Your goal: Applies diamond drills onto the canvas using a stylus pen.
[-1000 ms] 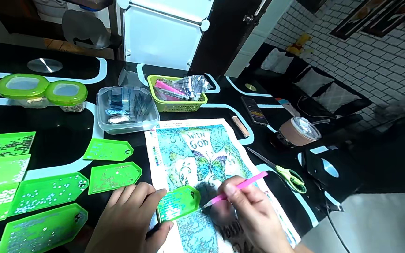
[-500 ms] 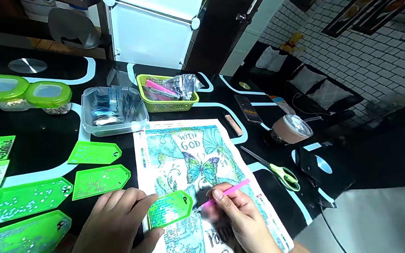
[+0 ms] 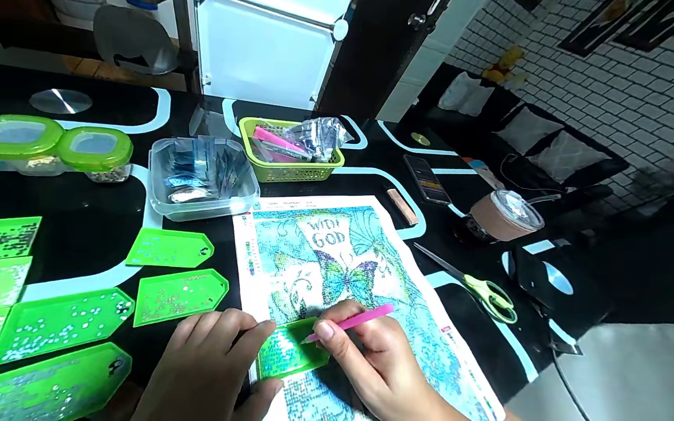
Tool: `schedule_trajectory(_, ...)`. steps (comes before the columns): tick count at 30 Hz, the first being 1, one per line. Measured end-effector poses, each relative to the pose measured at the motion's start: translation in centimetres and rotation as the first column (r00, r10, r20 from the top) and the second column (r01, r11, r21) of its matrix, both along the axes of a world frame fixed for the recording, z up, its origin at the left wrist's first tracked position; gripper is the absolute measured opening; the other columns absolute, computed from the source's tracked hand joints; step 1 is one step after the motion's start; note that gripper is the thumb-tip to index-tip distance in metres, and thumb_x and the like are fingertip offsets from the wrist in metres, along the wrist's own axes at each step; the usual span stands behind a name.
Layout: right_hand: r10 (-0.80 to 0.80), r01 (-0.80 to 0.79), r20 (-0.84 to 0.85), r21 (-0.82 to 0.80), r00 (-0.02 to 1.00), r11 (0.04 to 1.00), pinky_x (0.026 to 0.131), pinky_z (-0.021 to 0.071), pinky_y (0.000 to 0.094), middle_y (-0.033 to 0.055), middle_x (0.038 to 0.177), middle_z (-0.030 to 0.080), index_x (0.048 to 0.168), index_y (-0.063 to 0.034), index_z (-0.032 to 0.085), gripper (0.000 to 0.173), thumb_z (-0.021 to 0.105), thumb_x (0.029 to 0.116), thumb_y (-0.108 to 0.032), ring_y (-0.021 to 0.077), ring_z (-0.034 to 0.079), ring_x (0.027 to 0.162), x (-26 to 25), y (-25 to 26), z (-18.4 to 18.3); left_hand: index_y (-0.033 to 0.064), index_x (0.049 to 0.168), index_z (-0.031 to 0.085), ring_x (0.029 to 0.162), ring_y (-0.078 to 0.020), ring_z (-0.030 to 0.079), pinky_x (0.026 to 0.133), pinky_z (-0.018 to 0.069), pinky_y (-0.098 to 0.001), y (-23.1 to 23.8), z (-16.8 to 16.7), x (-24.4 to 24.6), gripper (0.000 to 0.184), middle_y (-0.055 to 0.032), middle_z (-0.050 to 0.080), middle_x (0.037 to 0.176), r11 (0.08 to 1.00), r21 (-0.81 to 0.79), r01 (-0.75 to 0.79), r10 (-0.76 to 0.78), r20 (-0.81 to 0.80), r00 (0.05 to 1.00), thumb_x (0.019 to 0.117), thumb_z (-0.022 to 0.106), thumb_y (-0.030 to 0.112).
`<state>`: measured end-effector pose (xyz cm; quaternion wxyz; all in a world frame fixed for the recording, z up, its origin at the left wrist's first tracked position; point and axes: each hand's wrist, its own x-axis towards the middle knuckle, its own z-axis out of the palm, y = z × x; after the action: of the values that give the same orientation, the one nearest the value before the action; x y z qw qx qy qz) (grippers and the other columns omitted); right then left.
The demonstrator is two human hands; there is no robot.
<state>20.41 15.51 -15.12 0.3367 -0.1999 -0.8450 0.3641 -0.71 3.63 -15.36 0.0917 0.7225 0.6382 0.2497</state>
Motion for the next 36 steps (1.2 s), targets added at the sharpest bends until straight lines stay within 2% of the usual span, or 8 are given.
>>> schedule_trajectory(9,-0.014,0.014,0.020,0.037,1.000,0.999,0.080,0.0552,0.0281,0.0017,0.086,0.072,0.102,-0.0042,0.069,0.028,0.052,0.1089,-0.025,0.0059,0.067,0.081,-0.69,0.09,0.00,0.0146,0.125,0.072,0.094,-0.0326,0.064,0.087,0.0461,-0.0515,-0.02,-0.06,0.08,0.046,-0.0111,0.069,0.104,1.000,0.008,-0.013,0.013,-0.007,1.000,0.0907,0.068,0.046)
schedule_trajectory(18,-0.021,0.020,0.030,0.041,0.999,0.999,0.079,0.0548,0.0276,0.0017,0.086,0.072,0.101,-0.0042,0.070,0.029,0.052,0.1091,-0.025,0.0056,0.067,0.080,-0.58,0.14,-0.13,0.0159,0.124,0.072,0.094,-0.0303,0.064,0.088,0.0458,-0.0503,-0.06,-0.23,0.14,0.045,-0.0089,0.069,0.104,1.000,0.023,-0.018,0.019,-0.024,1.000,0.0915,0.065,0.047)
schedule_trajectory(21,0.007,-0.007,-0.020,-0.029,1.000,1.000,0.073,0.0570,0.0206,0.0030,0.085,0.070,0.100,-0.0008,0.068,0.028,0.052,0.1092,-0.021,0.0031,0.066,0.078,-0.50,0.24,0.12,0.0158,0.124,0.072,0.094,-0.0305,0.064,0.087,0.0458,-0.0503,-0.05,-0.31,0.13,0.046,-0.0090,0.069,0.103,0.999,0.033,-0.016,0.017,-0.023,1.000,0.0915,0.065,0.047)
schedule_trajectory(25,0.004,-0.019,-0.080,-0.180,0.997,0.984,0.068,0.0569,0.0192,0.0017,0.083,0.070,0.101,0.0008,0.067,0.025,0.051,0.1092,-0.018,0.0022,0.066,0.074,-0.22,0.19,0.19,0.0160,0.124,0.072,0.094,-0.0303,0.064,0.087,0.0459,-0.0493,-0.02,-0.39,0.11,0.047,-0.0088,0.069,0.104,0.999,0.038,-0.020,0.022,-0.035,0.999,0.0910,0.065,0.048)
schedule_trajectory(36,-0.009,0.009,0.003,0.003,1.000,1.000,0.073,0.0568,0.0210,0.0038,0.085,0.071,0.100,-0.0011,0.069,0.028,0.053,0.1086,-0.022,0.0040,0.067,0.078,-0.50,-0.04,-0.10,0.0163,0.122,0.073,0.093,-0.0303,0.065,0.086,0.0465,-0.0499,-0.04,-0.29,0.28,0.044,-0.0087,0.069,0.104,0.998,0.057,-0.025,0.027,-0.042,0.999,0.0903,0.066,0.046)
